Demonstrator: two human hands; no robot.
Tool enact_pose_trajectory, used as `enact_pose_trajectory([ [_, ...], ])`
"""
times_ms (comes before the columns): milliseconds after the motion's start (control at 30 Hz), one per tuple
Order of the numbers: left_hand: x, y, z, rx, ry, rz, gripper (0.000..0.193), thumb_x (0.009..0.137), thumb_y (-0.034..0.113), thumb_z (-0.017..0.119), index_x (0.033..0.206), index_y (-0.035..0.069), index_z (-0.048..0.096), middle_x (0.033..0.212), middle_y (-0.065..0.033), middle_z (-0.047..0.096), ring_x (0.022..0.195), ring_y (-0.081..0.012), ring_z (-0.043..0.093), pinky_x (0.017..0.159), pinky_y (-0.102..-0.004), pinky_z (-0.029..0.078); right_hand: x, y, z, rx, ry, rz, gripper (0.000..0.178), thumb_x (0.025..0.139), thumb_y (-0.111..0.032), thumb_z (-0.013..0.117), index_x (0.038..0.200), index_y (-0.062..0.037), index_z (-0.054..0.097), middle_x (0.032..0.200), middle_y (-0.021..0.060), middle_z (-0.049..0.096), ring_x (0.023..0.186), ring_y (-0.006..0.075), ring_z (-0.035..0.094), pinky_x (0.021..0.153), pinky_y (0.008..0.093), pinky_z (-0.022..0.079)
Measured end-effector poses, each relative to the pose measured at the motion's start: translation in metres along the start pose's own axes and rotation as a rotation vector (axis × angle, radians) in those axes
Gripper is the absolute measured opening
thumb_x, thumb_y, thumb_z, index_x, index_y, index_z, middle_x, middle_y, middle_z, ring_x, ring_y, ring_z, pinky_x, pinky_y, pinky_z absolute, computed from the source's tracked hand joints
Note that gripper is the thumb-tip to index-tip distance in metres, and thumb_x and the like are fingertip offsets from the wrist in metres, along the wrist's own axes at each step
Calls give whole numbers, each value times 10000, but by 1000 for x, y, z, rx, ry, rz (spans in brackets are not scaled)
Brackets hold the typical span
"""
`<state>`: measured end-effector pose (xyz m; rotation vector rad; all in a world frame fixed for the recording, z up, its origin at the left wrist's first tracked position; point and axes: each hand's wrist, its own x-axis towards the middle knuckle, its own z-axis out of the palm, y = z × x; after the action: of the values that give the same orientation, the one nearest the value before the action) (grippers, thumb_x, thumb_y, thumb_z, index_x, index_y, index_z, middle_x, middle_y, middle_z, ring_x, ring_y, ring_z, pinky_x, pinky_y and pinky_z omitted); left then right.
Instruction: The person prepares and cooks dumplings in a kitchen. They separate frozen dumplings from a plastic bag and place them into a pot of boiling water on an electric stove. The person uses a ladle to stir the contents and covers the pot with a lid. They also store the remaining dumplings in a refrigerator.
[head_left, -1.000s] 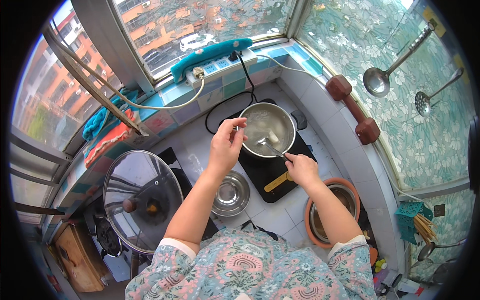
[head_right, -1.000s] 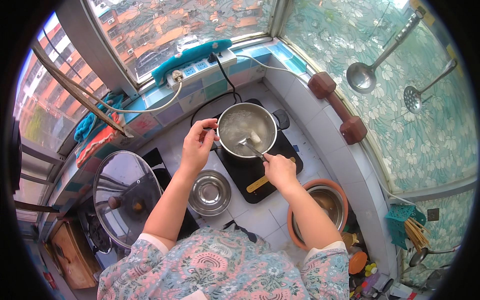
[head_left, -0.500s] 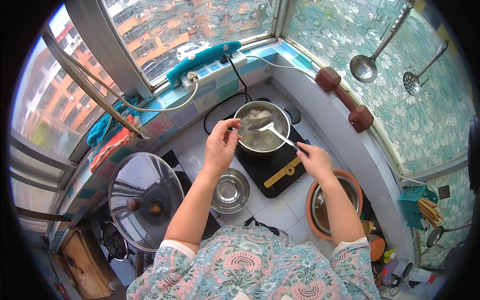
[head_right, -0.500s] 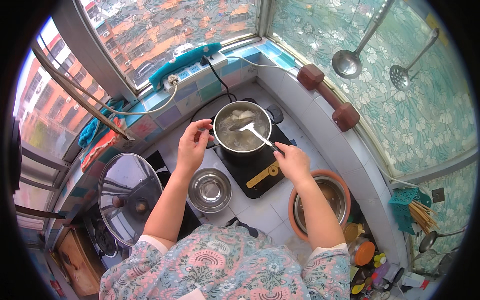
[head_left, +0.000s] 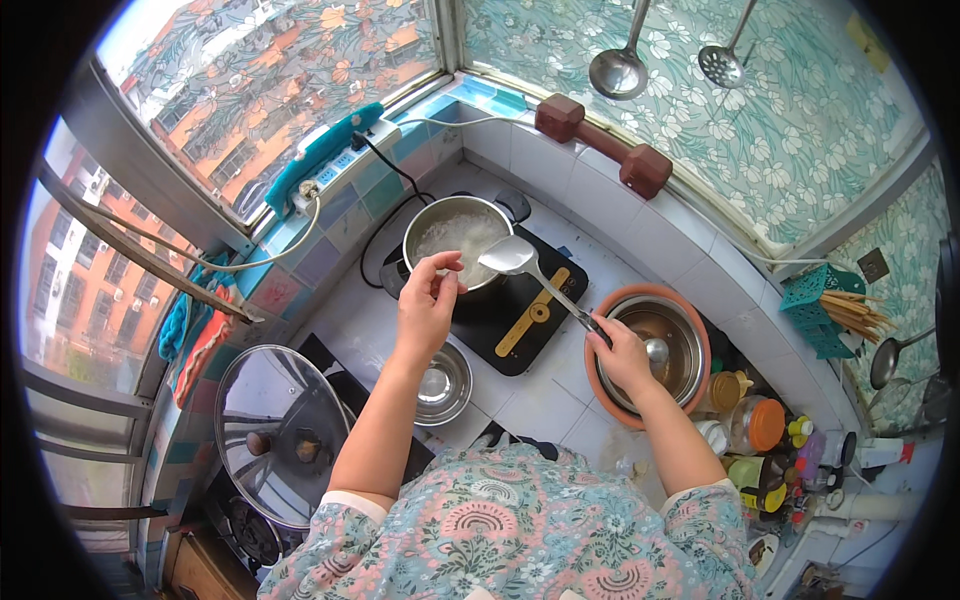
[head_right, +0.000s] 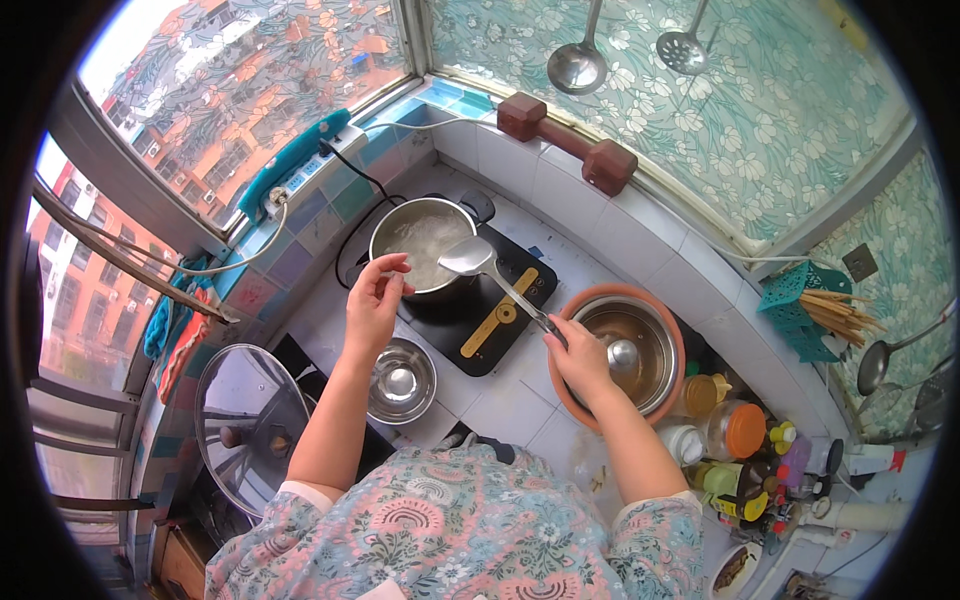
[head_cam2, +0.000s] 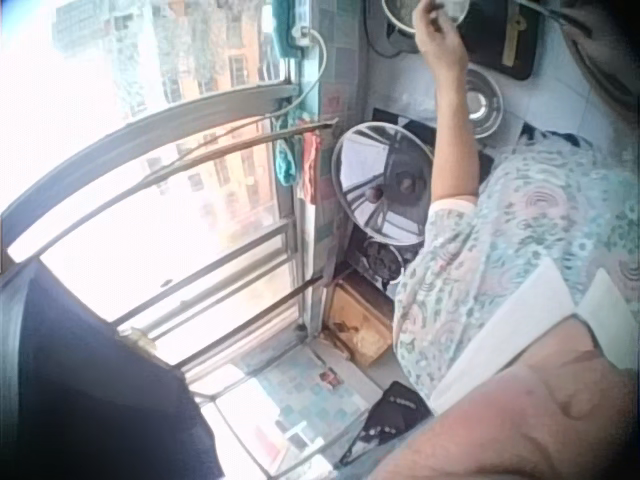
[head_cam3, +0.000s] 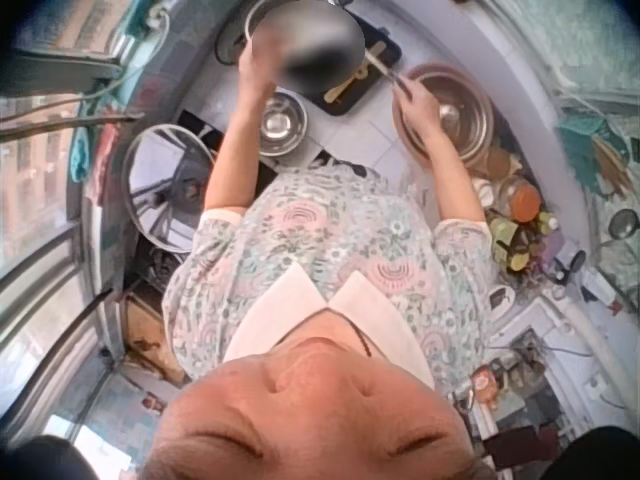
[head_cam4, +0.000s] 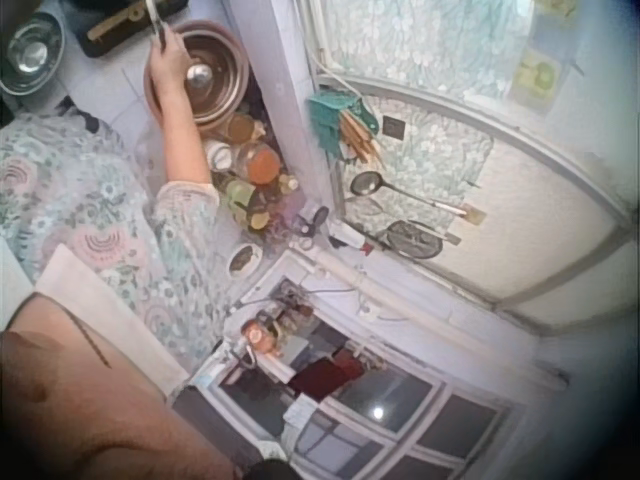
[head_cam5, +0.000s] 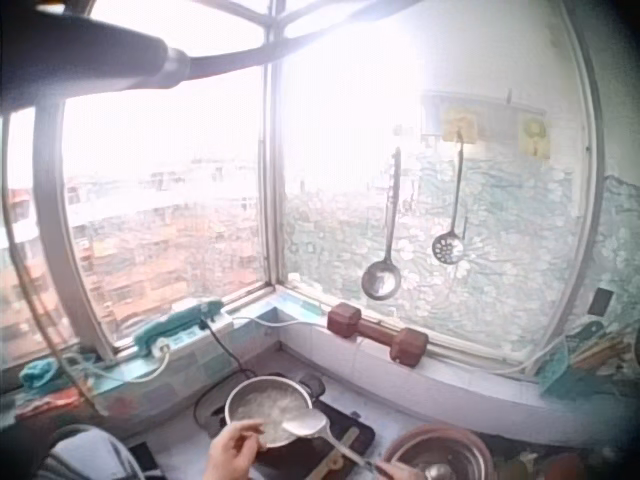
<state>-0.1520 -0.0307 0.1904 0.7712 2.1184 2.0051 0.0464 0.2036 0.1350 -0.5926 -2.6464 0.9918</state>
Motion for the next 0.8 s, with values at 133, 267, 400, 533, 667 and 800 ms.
enact_pose_trajectory([
  [133,-5,2,17,52,-92,-29,237,921,3,506,1148,30,568,1000,-51,615,779,-107,616,735,-236,491,-13,-3,-4,22,-9,33,312,865,-260,605,1108,-66,623,984,109,642,899,324,613,787,389,480],
  [267,-2,-2,29,1,-135,-24,211,932,41,506,1132,26,573,990,-49,619,786,-112,620,734,-243,486,-28,3,-4,30,55,67,314,884,-280,585,1122,-76,604,981,93,648,883,302,620,771,380,483],
  [400,-10,-22,41,126,-351,-267,230,939,148,524,1107,5,592,956,-74,660,828,-145,639,745,-271,494,-42,2,11,203,27,264,325,894,-299,580,1129,-74,587,1002,98,646,905,266,627,791,368,479],
  [533,-41,-52,76,97,-551,-452,379,935,244,539,1195,-32,547,1027,-130,661,936,-212,646,818,-299,496,-55,4,43,262,103,261,361,913,-268,550,1184,-32,521,1043,162,622,968,301,604,844,389,458],
  [667,-66,-88,111,36,-560,-422,436,948,244,536,1302,-3,467,1133,-86,623,996,-134,595,795,-278,489,-68,1,81,418,135,255,368,929,-198,524,1225,8,454,1149,212,567,1063,338,564,894,412,434],
  [800,-75,-89,137,-70,-557,-517,350,920,182,582,1202,-12,510,1025,-58,625,947,-123,592,823,-271,479,-81,-11,95,453,127,301,436,930,-144,506,1303,19,350,1186,229,548,1133,349,535,931,404,421],
])
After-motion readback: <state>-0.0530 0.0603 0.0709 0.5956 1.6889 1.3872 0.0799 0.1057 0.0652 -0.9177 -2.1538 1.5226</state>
